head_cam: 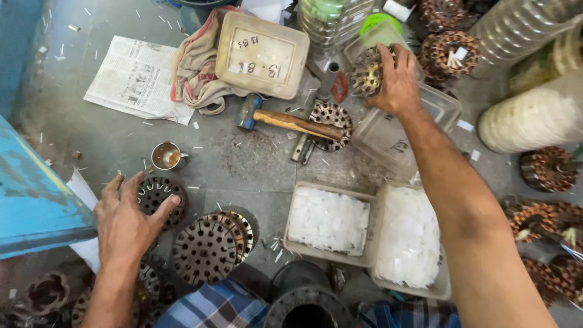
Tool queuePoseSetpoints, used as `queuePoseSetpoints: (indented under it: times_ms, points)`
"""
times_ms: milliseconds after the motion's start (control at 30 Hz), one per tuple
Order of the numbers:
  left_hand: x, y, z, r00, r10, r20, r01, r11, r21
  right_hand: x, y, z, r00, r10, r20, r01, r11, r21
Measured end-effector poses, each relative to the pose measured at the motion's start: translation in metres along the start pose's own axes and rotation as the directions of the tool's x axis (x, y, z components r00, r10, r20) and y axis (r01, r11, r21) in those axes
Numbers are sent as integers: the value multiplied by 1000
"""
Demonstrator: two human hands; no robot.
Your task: The person sits on the floor and uses a hammer to tap a metal stator core into place. They then insert white insulating paper into the slots of the stator core by hand, repeating the process for multiple slots.
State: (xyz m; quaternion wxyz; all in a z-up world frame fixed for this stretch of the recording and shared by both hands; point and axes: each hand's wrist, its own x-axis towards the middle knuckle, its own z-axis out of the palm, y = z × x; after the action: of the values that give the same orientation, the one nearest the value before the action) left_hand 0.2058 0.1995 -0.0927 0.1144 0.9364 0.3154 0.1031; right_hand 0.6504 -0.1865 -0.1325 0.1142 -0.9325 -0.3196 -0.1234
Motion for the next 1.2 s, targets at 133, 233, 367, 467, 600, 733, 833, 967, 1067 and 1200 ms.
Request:
queuePoseSetpoints:
  times_ms: [133,233,367,467,600,733,833,967,1067,1200]
  points:
    - [-23,32,-45,995,-29,96,61,938,-341,-61,-40,-65,981,-72,-181,99,985,141]
    - [-58,72,-68,992,78,100,6,759,-651,-128,-84,-114,941,-135,-309,202,960,195]
    - [-107,122,-75,944,245,219,37,584,-811,-203,-144,-165,930,-125,-346,246,911,331]
    - [-127,142,-62,873,354,335,111,526,-843,-243,-170,-181,951,-97,-294,208,902,378]
    - [-137,151,-31,864,393,315,-77,722,-688,-232,-157,-164,996,-11,-93,42,942,334]
    - [-137,147,-1,765,590,260,-336,709,-620,-158,-103,-108,992,122,18,-123,973,196]
    - [-128,146,13,633,585,507,-232,768,-597,-86,-58,-50,987,161,-27,-160,986,48]
    - [-121,158,17,518,628,581,-224,755,-616,-7,-9,19,980,198,-19,-198,978,-70]
    - [-113,161,9,476,599,644,-179,783,-596,27,5,56,965,262,26,-260,964,-60]
    - [-111,162,-2,535,619,575,-187,750,-634,12,12,79,980,27,-196,-58,986,-155]
